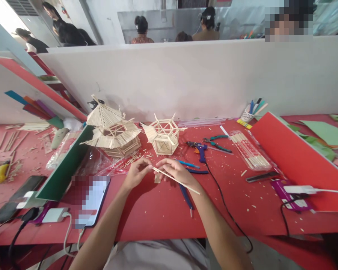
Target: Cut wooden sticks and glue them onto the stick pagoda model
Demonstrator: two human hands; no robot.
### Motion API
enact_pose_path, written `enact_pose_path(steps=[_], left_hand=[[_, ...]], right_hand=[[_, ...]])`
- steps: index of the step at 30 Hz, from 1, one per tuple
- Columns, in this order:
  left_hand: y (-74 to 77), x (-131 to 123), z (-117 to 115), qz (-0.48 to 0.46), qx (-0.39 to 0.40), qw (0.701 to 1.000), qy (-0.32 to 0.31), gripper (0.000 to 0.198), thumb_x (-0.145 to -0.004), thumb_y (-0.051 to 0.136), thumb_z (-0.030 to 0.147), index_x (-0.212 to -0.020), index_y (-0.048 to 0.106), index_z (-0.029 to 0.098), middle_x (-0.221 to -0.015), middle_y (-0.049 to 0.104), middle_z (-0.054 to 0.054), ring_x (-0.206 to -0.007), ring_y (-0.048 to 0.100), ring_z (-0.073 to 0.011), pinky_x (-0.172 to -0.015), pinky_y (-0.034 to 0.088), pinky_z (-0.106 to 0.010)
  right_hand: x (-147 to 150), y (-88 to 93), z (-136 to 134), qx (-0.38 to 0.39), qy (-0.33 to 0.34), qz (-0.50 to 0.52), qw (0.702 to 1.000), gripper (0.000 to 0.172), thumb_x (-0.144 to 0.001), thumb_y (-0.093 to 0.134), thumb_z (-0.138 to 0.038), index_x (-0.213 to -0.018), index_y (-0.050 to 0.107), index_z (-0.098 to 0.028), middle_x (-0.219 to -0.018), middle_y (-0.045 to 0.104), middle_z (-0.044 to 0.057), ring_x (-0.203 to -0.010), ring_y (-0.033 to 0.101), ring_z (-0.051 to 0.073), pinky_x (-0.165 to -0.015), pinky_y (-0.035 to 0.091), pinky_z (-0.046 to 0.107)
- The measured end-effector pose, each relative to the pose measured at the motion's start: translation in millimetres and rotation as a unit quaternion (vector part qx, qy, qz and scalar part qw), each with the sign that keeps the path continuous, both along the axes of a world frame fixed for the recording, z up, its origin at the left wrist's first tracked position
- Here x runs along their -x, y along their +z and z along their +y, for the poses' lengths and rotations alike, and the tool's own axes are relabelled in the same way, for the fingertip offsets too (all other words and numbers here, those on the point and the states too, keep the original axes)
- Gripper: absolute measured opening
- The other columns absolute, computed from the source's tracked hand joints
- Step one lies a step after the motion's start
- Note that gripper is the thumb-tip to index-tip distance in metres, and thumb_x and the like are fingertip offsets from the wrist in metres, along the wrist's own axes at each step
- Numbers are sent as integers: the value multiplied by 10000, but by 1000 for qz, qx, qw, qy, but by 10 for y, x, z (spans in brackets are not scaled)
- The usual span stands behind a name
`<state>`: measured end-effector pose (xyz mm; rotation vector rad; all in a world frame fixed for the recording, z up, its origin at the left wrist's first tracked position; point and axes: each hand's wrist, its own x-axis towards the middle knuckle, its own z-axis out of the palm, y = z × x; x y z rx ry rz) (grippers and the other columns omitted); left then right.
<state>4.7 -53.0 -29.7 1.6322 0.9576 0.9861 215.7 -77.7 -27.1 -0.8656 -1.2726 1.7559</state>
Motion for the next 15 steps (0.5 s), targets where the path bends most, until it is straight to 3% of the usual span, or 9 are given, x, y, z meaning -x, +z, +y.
enact_pose_path(steps=[3,6,11,15], left_hand=[[-16,3,2,-14,-21,999,45,311,-858,669,461,-827,619,156,-740,630,-12,-652,563,-123,-624,449,-235],[-27,-2,4,-4,-40,997,63,274,-871,656,430,-832,622,161,-763,642,-19,-676,577,-132,-644,459,-246],[-42,-56,-9,60,-62,995,40,199,-884,627,365,-839,627,171,-782,667,-24,-717,610,-149,-695,494,-271],[-72,-110,-26,95,-90,991,36,170,-895,621,342,-839,632,182,-770,667,-11,-707,614,-141,-681,503,-254]], right_hand=[[7,-3,-4,4,8,38,999,329,-843,712,-398,-1099,656,-198,-1029,743,78,-729,693,136,-617,516,229],[59,-20,-11,5,-25,31,999,368,-768,789,-354,-1083,665,-211,-1052,742,67,-736,695,145,-607,510,231],[173,-83,4,11,-141,-30,989,303,-775,757,-454,-916,659,-204,-704,709,7,-535,603,127,-472,437,220],[215,-150,54,-8,-190,-34,981,325,-734,775,-481,-823,648,-197,-668,688,6,-568,621,143,-534,485,249]])
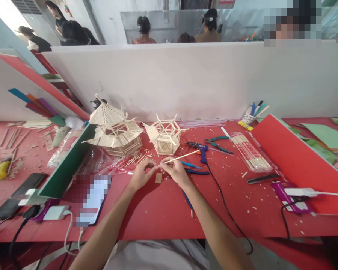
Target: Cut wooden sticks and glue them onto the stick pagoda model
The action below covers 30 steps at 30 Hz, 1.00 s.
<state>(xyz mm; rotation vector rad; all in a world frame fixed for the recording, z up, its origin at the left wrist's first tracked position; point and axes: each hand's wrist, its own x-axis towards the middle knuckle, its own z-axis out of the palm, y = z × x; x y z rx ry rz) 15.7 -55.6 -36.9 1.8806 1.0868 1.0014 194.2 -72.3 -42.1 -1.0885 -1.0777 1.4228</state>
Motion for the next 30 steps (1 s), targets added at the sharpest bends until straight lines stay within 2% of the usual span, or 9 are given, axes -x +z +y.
enact_pose_path(steps=[4,9,13,19,27,30], left_hand=[[-21,7,0,0,-19,1000,-20,160,-916,611,339,-908,663,188,-821,697,-23,-742,648,-148,-712,528,-261],[-41,64,11,10,-49,996,-75,232,-949,570,311,-1106,705,206,-1068,742,-89,-975,690,-202,-889,538,-341],[-67,80,9,10,-50,994,-95,241,-931,605,339,-1092,736,216,-1075,758,-97,-973,710,-219,-891,549,-355],[-47,65,-3,-4,-33,997,-72,186,-883,674,363,-945,776,220,-926,782,-75,-841,722,-215,-820,569,-341],[-10,-26,-18,11,7,1000,-18,169,-879,631,248,-971,771,224,-975,778,-42,-891,718,-200,-810,563,-308],[-20,-35,-20,20,14,999,-23,173,-887,620,260,-971,765,217,-996,775,-46,-896,720,-202,-802,562,-308]], right_hand=[[-4,-39,39,-14,-7,-5,1000,341,-724,779,-491,-831,654,-192,-679,694,14,-609,648,163,-613,528,286],[-49,10,31,-26,-13,-30,999,334,-732,772,-502,-824,666,-199,-728,703,31,-662,652,182,-641,534,302],[-114,65,18,-48,-14,-58,997,323,-723,784,-490,-809,681,-196,-750,684,31,-686,642,189,-645,529,304],[-162,55,25,-62,38,-67,995,328,-717,795,-478,-828,685,-189,-749,689,25,-632,634,168,-638,523,299],[-152,14,39,-102,8,-128,986,283,-768,761,-461,-825,683,-196,-761,706,35,-718,676,208,-693,550,326],[-134,-2,41,-113,-6,-134,985,284,-761,766,-462,-821,674,-200,-786,714,40,-742,687,218,-716,553,337]])
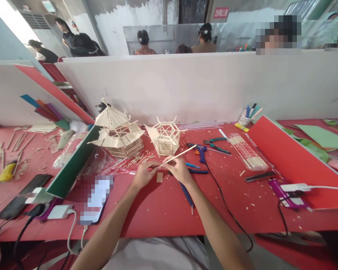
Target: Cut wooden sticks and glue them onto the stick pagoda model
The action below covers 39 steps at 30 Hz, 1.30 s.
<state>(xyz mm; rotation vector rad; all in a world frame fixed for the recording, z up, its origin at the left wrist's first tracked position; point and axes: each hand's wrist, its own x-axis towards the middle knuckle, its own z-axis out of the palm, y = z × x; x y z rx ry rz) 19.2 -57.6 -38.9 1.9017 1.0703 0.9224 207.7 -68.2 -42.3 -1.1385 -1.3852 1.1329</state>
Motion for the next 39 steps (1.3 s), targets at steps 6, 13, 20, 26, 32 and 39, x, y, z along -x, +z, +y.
enact_pose_path(steps=[6,13,20,26,32,39], left_hand=[[-17,11,-20,-3,-18,999,-38,195,-900,625,318,-1055,697,225,-990,776,-31,-908,735,-200,-849,559,-317],[25,39,-32,17,-60,996,-61,206,-934,561,286,-1084,693,239,-1042,769,-30,-965,724,-195,-877,548,-305],[74,28,-52,10,-72,996,-55,169,-926,565,270,-1002,709,222,-996,766,-40,-906,719,-194,-856,542,-313],[134,-18,-76,-100,50,991,-75,207,-904,601,312,-1044,646,166,-984,751,-84,-890,727,-211,-849,572,-351],[142,-44,-75,-127,98,984,-73,228,-847,674,311,-1007,621,157,-918,747,-79,-870,726,-220,-807,580,-345],[71,-66,-40,-59,84,994,-43,168,-816,669,248,-957,627,167,-845,731,-52,-779,707,-195,-718,563,-302]], right_hand=[[15,0,32,1,-15,50,999,355,-703,802,-481,-881,667,-205,-787,714,45,-769,698,238,-699,566,340],[-9,62,13,21,-21,59,998,388,-672,812,-500,-872,658,-204,-754,699,39,-679,678,218,-684,568,351],[-35,21,18,7,-9,52,999,394,-671,825,-477,-903,674,-195,-773,704,44,-675,681,212,-667,572,340],[-23,37,12,-5,-25,30,999,390,-673,821,-495,-870,676,-191,-752,714,53,-688,688,231,-641,571,344],[14,35,-26,-27,1,-7,1000,316,-722,796,-465,-861,674,-208,-759,726,54,-697,697,243,-647,564,349],[33,21,-20,-36,20,-40,998,231,-770,748,-401,-863,663,-207,-804,738,52,-734,709,234,-700,563,353]])
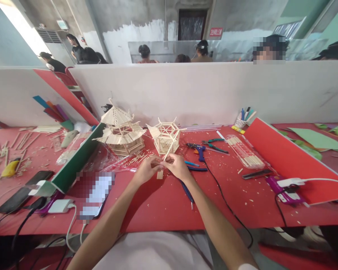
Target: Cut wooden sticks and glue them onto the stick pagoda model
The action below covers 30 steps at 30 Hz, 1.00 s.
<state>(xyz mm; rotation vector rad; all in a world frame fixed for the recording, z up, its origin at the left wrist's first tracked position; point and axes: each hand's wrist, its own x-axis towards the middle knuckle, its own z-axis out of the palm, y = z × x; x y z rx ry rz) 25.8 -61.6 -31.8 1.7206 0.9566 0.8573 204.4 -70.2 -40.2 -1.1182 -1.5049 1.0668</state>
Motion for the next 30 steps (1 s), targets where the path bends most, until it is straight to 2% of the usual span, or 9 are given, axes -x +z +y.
enact_pose_path(steps=[8,12,19,25,30], left_hand=[[-72,-2,17,8,-25,1000,7,145,-831,650,251,-938,646,152,-846,702,-54,-722,679,-173,-643,559,-279],[-93,-36,0,-30,15,999,6,188,-819,681,288,-944,648,152,-866,704,-64,-784,693,-191,-669,583,-297],[-84,-66,-2,-51,60,997,20,249,-772,732,351,-892,694,137,-860,736,-87,-808,707,-216,-716,593,-326],[-76,-54,9,-45,58,997,19,275,-769,713,378,-884,731,129,-851,756,-91,-801,713,-227,-769,592,-363],[-62,-39,3,-25,29,999,11,260,-799,673,364,-907,751,141,-878,762,-77,-825,707,-222,-760,585,-337]], right_hand=[[-28,-23,26,-25,-3,-20,999,185,-804,684,-330,-929,673,-195,-872,750,68,-796,715,227,-731,563,334],[-25,-8,15,-31,-9,-34,999,218,-801,682,-342,-955,681,-188,-881,756,76,-801,720,227,-712,565,321],[-12,18,4,-47,-16,-36,998,174,-799,664,-297,-938,678,-192,-876,756,66,-813,725,224,-728,570,320],[6,-17,8,-47,-17,-6,999,188,-813,660,-301,-970,669,-199,-880,747,55,-814,724,219,-736,577,325],[15,-31,7,-56,-21,-19,998,167,-826,654,-291,-961,674,-195,-874,746,55,-823,723,217,-756,575,329]])
